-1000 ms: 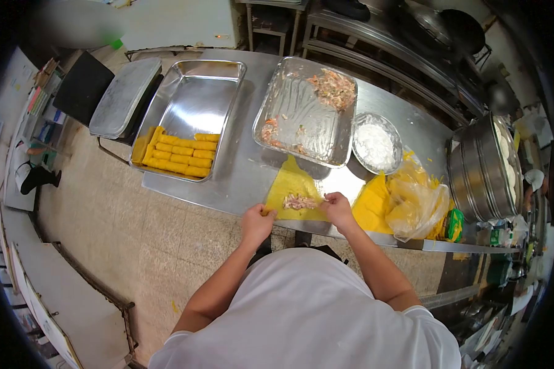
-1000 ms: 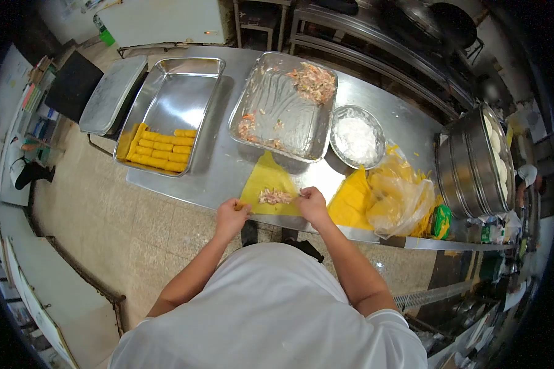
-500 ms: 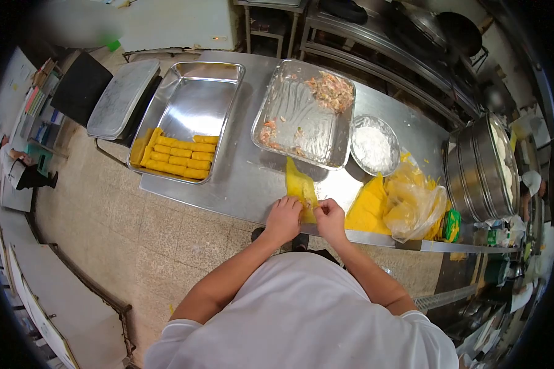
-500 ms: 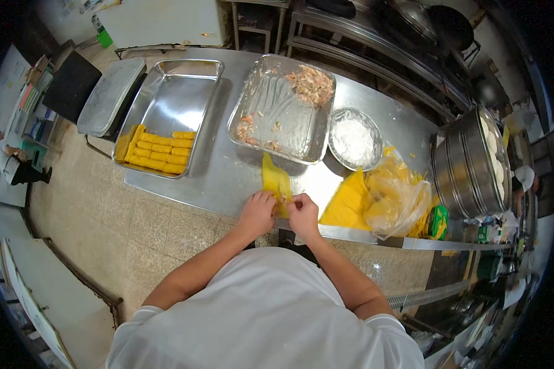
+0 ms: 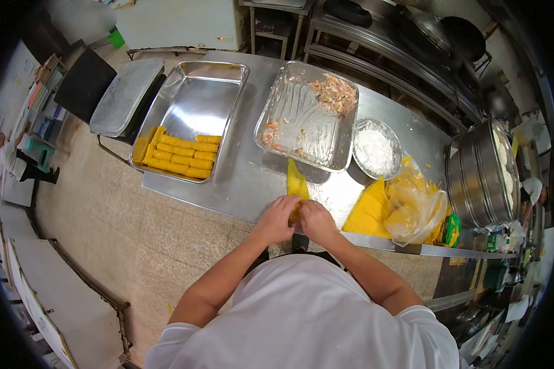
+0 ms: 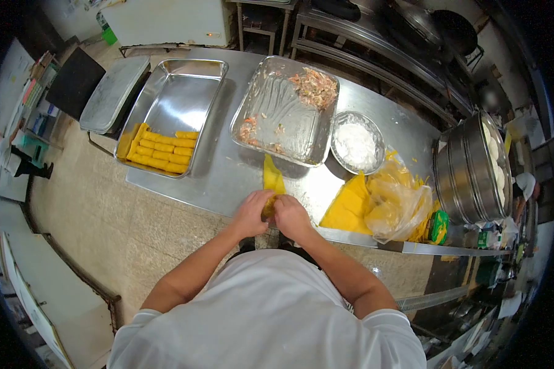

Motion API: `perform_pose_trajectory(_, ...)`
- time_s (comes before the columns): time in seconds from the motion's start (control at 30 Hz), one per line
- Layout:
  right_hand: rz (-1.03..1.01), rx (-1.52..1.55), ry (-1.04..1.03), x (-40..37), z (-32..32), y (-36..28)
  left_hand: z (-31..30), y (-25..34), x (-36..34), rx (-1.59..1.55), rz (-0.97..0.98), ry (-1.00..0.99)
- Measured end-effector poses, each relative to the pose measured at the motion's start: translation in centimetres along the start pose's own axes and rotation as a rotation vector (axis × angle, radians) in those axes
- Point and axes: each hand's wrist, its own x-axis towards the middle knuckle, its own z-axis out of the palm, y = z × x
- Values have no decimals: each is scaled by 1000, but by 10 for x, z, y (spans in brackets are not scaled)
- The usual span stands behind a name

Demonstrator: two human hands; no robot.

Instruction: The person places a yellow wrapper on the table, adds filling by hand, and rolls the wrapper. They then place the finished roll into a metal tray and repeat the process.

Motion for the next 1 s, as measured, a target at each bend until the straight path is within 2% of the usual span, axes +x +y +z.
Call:
perform_pose_trajectory(0.1,-51,-39,-45,0,-14,-4,-15,3,6,133,39,-164)
perform_pose_trajectory(0.2,25,184,-79,2,-50,-17,-14,-11,7,216,129,-224)
perform_pose_trajectory(0.37,416,477,88,6,-79,9,-21,-12,8,282,148,-302)
perform_pose_trajectory(0.4,392,409,178,16,-86,14,-22,-10,8,284,144,-299)
perform_pose_trajectory(0.5,301,230,208,54,-101,27,-20,-7,6,294,144,-283)
perform_pose_trajectory(0.6,219,-28,40,73,-68,46,-14,-7,3,300,149,-260)
perform_pose_trajectory(0.7,178,-281,-115,39,-57,30,-16,-8,3,296,141,-266)
perform_pose_trajectory(0.73,110,-322,-14,26,-57,24,-16,-7,1,288,142,-263)
perform_pose_trajectory(0.83,291,-117,-264,4,-74,8,-11,-4,-4,288,131,-302)
perform_pose_trajectory(0.87,308,-166,-205,4,-72,10,-11,-3,-3,295,125,-320)
perform_pose_trajectory(0.97,526,203,-20,35,-86,19,-6,-5,-8,277,151,-310)
perform_pose_trajectory(1.0,491,338,63,41,-69,42,-5,-7,-8,284,143,-305)
